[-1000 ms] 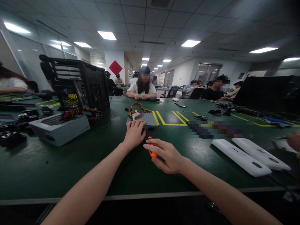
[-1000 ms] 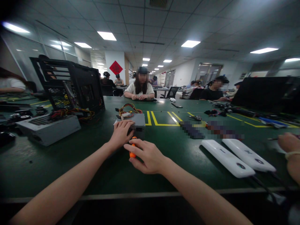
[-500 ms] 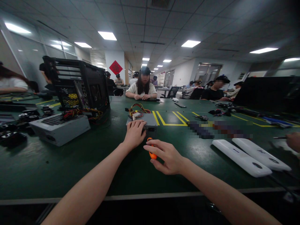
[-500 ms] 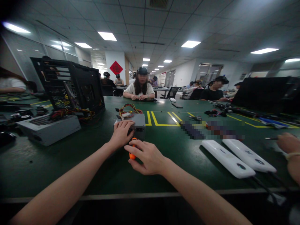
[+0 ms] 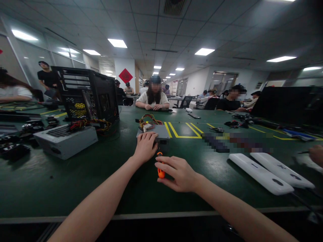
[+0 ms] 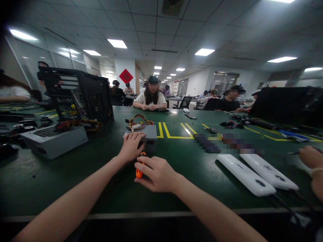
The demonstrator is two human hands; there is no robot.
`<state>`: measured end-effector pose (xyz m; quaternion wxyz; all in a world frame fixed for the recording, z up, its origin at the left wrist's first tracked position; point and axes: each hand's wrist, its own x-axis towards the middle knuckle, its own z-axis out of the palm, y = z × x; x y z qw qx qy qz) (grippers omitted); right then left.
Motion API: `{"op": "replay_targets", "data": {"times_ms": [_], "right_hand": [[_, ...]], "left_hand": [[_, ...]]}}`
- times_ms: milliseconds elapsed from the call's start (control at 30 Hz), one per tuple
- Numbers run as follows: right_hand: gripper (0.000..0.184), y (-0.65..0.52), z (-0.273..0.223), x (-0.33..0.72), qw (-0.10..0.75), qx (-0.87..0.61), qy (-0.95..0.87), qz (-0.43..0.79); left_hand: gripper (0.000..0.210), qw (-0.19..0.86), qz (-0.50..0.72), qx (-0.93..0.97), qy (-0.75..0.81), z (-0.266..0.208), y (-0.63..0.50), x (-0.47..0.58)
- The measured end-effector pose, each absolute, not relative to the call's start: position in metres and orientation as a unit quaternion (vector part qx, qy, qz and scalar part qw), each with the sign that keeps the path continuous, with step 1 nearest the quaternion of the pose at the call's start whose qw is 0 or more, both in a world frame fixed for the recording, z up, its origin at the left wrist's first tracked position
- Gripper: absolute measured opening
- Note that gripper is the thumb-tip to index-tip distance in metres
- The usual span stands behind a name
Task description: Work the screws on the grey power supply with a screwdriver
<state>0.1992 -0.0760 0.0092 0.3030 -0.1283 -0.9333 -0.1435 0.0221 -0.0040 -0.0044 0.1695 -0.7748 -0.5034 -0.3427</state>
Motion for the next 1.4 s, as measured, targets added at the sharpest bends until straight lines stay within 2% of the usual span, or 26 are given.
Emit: {"op": "replay_targets", "data": {"times_ms": [167, 400, 567, 667, 767, 900, 1000, 1133, 1300, 1400], "right_hand": [[0.028, -0.0725, 0.0036, 0.2003, 0.374, -0.148, -0.902, -0.154], [0.028, -0.0780, 0.0109, 0.2005, 0.325, -0.141, -0.907, -0.227], [0.022, -0.0751, 0.0058, 0.2006, 0.372, -0.125, -0.898, -0.201], [0.026, -0.0729, 0.0026, 0.2023, 0.406, -0.135, -0.890, -0.160], [0.030, -0.0747, 0.0055, 0.2025, 0.380, -0.134, -0.905, -0.138], [0.031, -0.0780, 0.0109, 0.2000, 0.322, -0.121, -0.922, -0.178], [0.025, -0.0760, 0.0085, 0.1995, 0.340, -0.129, -0.915, -0.176], [0.030, -0.0737, 0.0051, 0.2009, 0.379, -0.143, -0.907, -0.116], [0.033, -0.0781, 0.0111, 0.1996, 0.304, -0.133, -0.934, -0.130], [0.030, -0.0772, 0.0104, 0.1991, 0.313, -0.130, -0.929, -0.150]], "left_hand": [[0.035, 0.169, -0.343, -0.778, -0.499, -0.0039, -0.0047, 0.0219], [0.035, 0.167, -0.344, -0.776, -0.500, -0.0029, -0.0060, 0.0224], [0.035, 0.164, -0.346, -0.778, -0.498, -0.0029, -0.0067, 0.0218], [0.035, 0.164, -0.343, -0.779, -0.499, -0.0033, -0.0061, 0.0213], [0.036, 0.168, -0.342, -0.778, -0.499, -0.0038, -0.0052, 0.0216], [0.035, 0.168, -0.347, -0.777, -0.498, -0.0036, -0.0055, 0.0226], [0.035, 0.167, -0.347, -0.775, -0.502, -0.0033, -0.0061, 0.0228], [0.037, 0.165, -0.343, -0.775, -0.504, -0.0032, -0.0058, 0.0226], [0.035, 0.168, -0.344, -0.775, -0.503, -0.0034, -0.0055, 0.0226], [0.035, 0.168, -0.344, -0.775, -0.502, -0.0035, -0.0058, 0.0225]]}}
